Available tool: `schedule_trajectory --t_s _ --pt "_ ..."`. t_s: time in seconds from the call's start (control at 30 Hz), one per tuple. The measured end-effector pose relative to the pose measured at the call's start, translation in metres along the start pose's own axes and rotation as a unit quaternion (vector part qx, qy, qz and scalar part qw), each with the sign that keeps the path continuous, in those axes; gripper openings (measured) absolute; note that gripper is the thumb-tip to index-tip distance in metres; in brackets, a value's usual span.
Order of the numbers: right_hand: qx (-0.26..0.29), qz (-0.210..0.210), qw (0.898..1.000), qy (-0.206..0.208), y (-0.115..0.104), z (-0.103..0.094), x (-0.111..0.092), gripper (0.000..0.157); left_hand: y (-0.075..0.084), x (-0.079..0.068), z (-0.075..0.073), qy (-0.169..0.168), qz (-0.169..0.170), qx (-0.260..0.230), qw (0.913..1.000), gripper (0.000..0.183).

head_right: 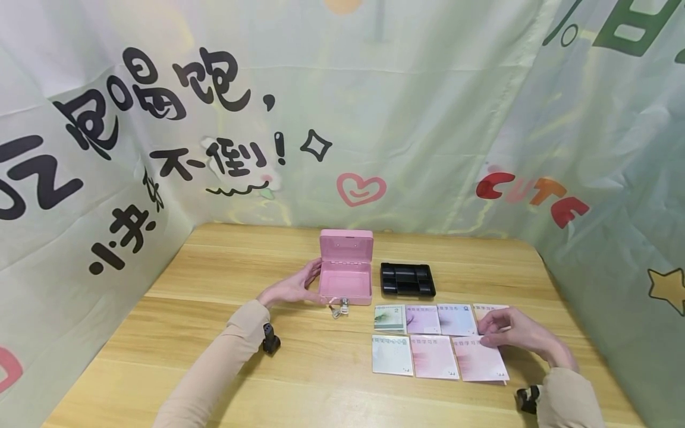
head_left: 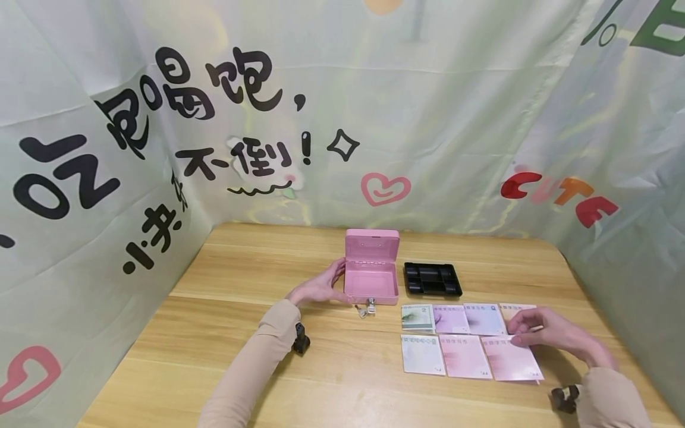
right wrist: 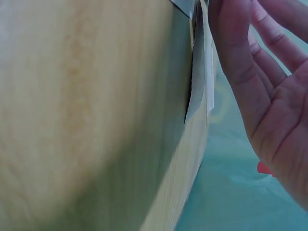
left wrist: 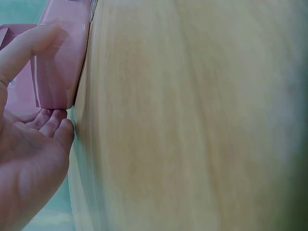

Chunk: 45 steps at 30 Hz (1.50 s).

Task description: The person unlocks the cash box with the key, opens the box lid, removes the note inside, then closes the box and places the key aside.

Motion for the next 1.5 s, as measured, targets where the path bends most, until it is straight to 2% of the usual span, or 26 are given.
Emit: schedule_trajectory --t_s 0.17,0.37,0.53,0.6,0.87,1.0,1.17,1.5 --pt "-0.005 0.027 1.000 0.001 0.004 -0.001 -0.002 0.019 0.001 0.000 0.001 -0.001 0.002 0.002 1.0000 0.113" --pt "-0.017 0.016 0.999 0.036 0.005 -0.011 -0.004 0.016 0.002 -0.001 0.002 0.001 -0.003 -0.001 1.0000 0.113" --pt "-0.076 0.016 0.993 0.083 0.000 -0.027 0.000 0.012 0.003 -0.002 0.002 0.004 -0.005 -0.004 1.0000 0.112" --pt "-0.095 0.021 0.991 0.089 -0.004 -0.033 0.004 0.013 0.004 -0.002 0.003 0.005 -0.006 -0.005 1.0000 0.112" --pt "-0.126 0.053 0.985 0.108 -0.029 -0.052 0.031 0.021 0.003 -0.002 0.002 0.006 -0.007 -0.015 0.9998 0.112" --pt "-0.125 0.051 0.984 0.115 -0.041 -0.057 0.049 0.021 0.001 -0.001 0.000 0.008 -0.009 -0.010 0.9999 0.113" --pt "-0.135 0.051 0.985 0.099 -0.054 -0.058 0.073 0.021 0.001 -0.001 0.000 0.004 -0.006 -0.003 1.0000 0.114" --pt "-0.123 -0.009 0.989 0.081 -0.070 -0.050 0.116 0.019 0.003 -0.001 0.002 -0.001 -0.003 0.004 1.0000 0.114"
Point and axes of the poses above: each hand's wrist, its own x-axis towards the middle knuckle, its own z-axis out of the palm, y = z × x, the point moved 5 cm from there along x, towards the middle knuckle, and after that the axes turned 15 degrees about -x, right-handed, at the moved point
